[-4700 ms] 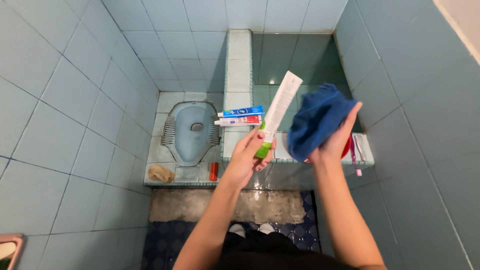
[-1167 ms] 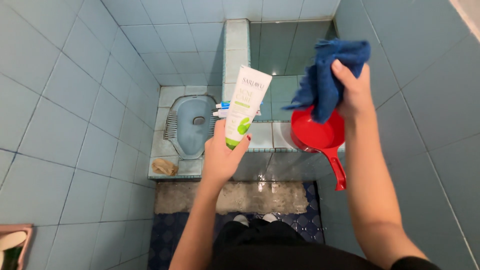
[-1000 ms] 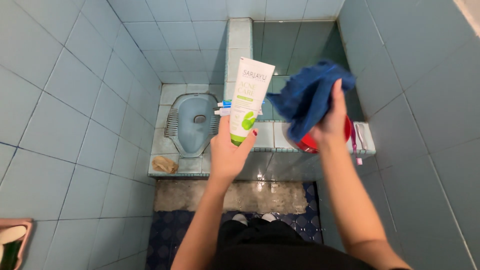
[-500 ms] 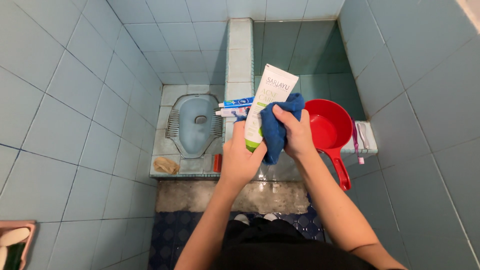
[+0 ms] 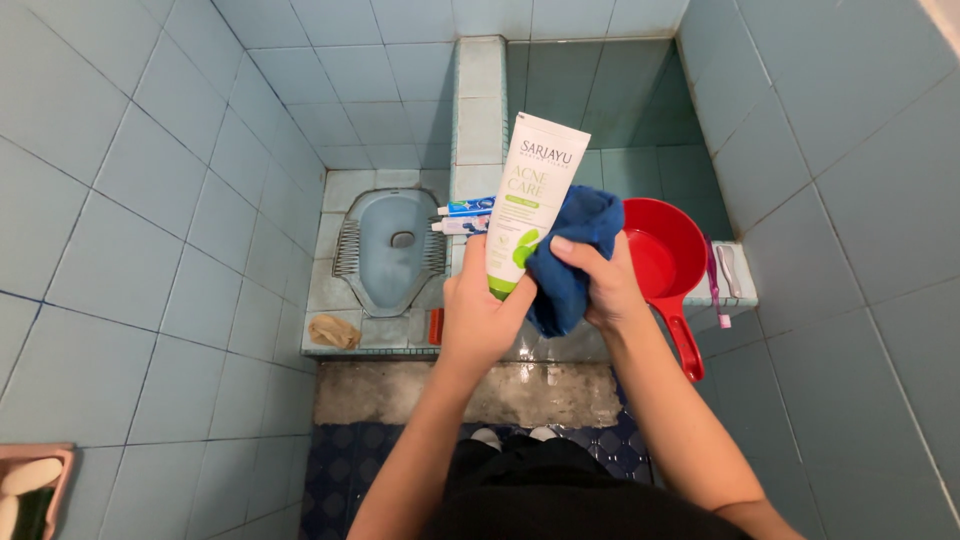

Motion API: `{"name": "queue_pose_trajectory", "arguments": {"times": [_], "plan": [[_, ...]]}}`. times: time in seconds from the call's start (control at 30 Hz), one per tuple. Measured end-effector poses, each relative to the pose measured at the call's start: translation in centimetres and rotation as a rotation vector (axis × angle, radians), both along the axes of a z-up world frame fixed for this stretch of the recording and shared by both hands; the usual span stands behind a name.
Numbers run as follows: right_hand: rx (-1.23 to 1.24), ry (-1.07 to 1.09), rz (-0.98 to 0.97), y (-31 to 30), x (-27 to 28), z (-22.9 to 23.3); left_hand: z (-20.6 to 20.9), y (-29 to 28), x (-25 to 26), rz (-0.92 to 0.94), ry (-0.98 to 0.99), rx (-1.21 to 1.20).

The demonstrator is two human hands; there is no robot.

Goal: Cleaning and organizing various toiletry items on a bathroom rack using a cloth.

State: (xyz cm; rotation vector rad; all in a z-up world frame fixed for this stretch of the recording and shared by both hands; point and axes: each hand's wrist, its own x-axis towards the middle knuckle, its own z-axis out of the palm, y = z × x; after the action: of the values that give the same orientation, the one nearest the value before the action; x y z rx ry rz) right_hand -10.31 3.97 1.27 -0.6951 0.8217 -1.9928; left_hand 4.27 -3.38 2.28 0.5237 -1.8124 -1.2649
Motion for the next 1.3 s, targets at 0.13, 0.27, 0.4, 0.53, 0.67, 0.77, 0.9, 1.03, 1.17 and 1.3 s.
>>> {"name": "queue_pose_trajectory", "arguments": {"times": [0.13,0.27,0.4,0.53,0.67,0.77,0.9,1.03,1.17,1.3], "plan": [[0.082,0.216,-0.199,-0.2,0.0,0.2,-0.1,0.5,-0.1,0.022,-0.026,-0.103],[0.126,0.317,-0.374,-0.5,-0.6,-0.5,-0.3,0.9,-0.2,0.081,-0.119,-0.229],[0.085,0.278,-0.508,-0.8,-1.3,-1.7,-0.4,0.8,-0.2,0.038,-0.054,-0.24],[0.115,0.247,-0.243,-0.2,-0.8,-0.2,-1.0,0.0,-0.2,0.067,-0.118,-0.237],[0.122,0.283,-0.189,-0.1,0.0,0.4,-0.8,-0.2,-0.2,0.065,-0.163,-0.328],[0.116,0.173,-0.37,-0.7,-0.2,-0.7,-0.8,0.3,-0.7,0.044,-0.211,-0.28],[0.073,-0.034,-0.507,-0.7,-0.3,-0.5,-0.4,0.8,-0.9,0.034,-0.169,-0.269],[0.112,0.082,-0.309,0.0,0.0,0.0,-0.1,0.4,-0.9,0.049,-0.171,-0.209],[0.09,0.11,-0.252,0.2,0.4,0.3,-0.4,0.3,-0.9,0.047,-0.171,-0.271],[0.118,0.041,-0.355,-0.3,0.5,0.1,-0.4,0.9,-1.2,0.041,-0.221,-0.258]]}}
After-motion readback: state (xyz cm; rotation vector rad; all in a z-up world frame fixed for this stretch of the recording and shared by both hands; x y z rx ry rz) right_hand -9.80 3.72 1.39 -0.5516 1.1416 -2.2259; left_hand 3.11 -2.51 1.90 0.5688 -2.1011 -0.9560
